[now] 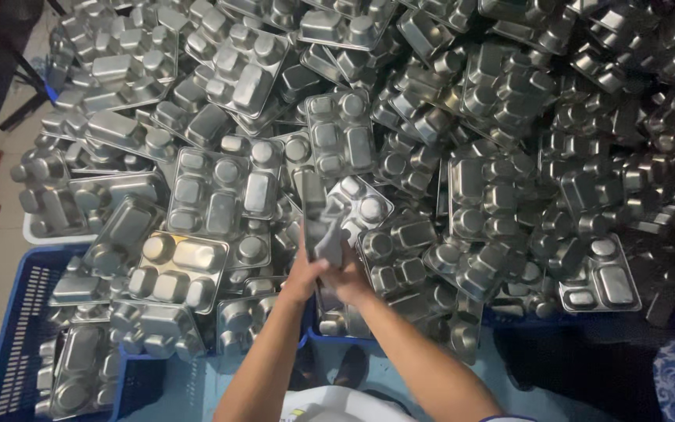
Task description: The person repeatedly picks up stainless steel compartmentalized trays from a large pile, wipes them with a white cloth, and places them into a white plastic crate. The process is continuous and repetitive.
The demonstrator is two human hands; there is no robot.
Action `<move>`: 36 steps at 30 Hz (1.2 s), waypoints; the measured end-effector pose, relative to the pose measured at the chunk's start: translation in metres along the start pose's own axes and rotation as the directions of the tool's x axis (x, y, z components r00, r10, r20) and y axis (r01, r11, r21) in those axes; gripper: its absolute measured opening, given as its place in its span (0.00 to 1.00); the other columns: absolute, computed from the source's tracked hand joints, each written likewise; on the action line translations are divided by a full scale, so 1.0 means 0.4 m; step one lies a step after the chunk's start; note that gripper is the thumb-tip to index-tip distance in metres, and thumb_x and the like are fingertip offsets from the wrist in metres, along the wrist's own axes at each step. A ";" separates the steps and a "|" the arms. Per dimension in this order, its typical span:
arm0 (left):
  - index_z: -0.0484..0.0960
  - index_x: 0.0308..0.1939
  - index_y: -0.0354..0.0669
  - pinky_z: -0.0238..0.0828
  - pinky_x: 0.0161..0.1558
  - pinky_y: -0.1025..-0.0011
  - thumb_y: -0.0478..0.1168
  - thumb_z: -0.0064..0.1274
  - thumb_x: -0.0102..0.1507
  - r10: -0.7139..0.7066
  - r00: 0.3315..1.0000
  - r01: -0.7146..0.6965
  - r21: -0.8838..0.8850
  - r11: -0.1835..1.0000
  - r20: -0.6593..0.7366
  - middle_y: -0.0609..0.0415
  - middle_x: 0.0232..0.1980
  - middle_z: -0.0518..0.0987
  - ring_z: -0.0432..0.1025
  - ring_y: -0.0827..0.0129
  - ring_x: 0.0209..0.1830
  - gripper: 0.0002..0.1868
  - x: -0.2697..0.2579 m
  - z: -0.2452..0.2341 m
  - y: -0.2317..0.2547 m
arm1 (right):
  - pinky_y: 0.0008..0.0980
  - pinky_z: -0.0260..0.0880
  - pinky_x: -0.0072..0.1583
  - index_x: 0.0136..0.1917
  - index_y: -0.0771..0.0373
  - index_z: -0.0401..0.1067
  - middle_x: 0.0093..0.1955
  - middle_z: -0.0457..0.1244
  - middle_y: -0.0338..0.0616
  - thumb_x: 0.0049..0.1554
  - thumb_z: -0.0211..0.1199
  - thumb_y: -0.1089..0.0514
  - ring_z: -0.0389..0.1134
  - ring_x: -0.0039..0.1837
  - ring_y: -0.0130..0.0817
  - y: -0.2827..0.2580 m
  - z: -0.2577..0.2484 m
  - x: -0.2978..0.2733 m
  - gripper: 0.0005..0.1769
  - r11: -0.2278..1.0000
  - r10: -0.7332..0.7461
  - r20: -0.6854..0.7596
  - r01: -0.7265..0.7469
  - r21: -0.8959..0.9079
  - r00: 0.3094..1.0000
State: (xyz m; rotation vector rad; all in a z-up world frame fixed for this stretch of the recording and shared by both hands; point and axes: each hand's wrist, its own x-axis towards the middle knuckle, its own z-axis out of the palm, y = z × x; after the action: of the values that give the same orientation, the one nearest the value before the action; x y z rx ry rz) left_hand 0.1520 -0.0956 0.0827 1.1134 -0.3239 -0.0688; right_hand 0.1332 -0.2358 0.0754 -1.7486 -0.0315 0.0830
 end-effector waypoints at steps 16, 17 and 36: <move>0.77 0.56 0.39 0.71 0.56 0.49 0.61 0.56 0.57 -0.467 0.884 0.345 -0.639 0.688 -0.027 0.44 0.50 0.81 0.76 0.48 0.50 0.34 0.026 -0.176 -0.096 | 0.47 0.69 0.59 0.65 0.63 0.69 0.58 0.67 0.59 0.56 0.67 0.47 0.70 0.60 0.56 -0.018 0.067 -0.163 0.28 0.941 -0.111 -0.204 0.037 -0.336 0.973; 0.77 0.56 0.38 0.71 0.56 0.47 0.62 0.57 0.58 -0.426 0.905 0.319 -0.638 0.701 -0.014 0.43 0.50 0.80 0.75 0.47 0.51 0.34 0.037 -0.192 -0.073 | 0.50 0.69 0.57 0.62 0.66 0.71 0.54 0.68 0.64 0.60 0.65 0.44 0.70 0.58 0.60 -0.010 0.071 -0.160 0.26 0.951 0.080 -0.266 -0.154 -0.268 0.960; 0.75 0.61 0.39 0.72 0.58 0.46 0.58 0.54 0.53 -0.340 0.927 0.358 -0.650 0.670 0.161 0.42 0.57 0.80 0.75 0.47 0.56 0.37 0.032 -0.246 0.088 | 0.36 0.56 0.72 0.74 0.65 0.63 0.75 0.60 0.52 0.62 0.49 0.33 0.59 0.76 0.45 0.109 0.184 -0.146 0.40 0.948 0.319 -0.686 -0.226 0.225 0.653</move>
State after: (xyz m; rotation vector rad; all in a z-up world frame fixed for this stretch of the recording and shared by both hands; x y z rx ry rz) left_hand 0.1889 0.0030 0.0775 0.4268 -0.0785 -0.5118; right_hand 0.0685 -0.1753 0.0216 -1.5442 0.8106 -0.3844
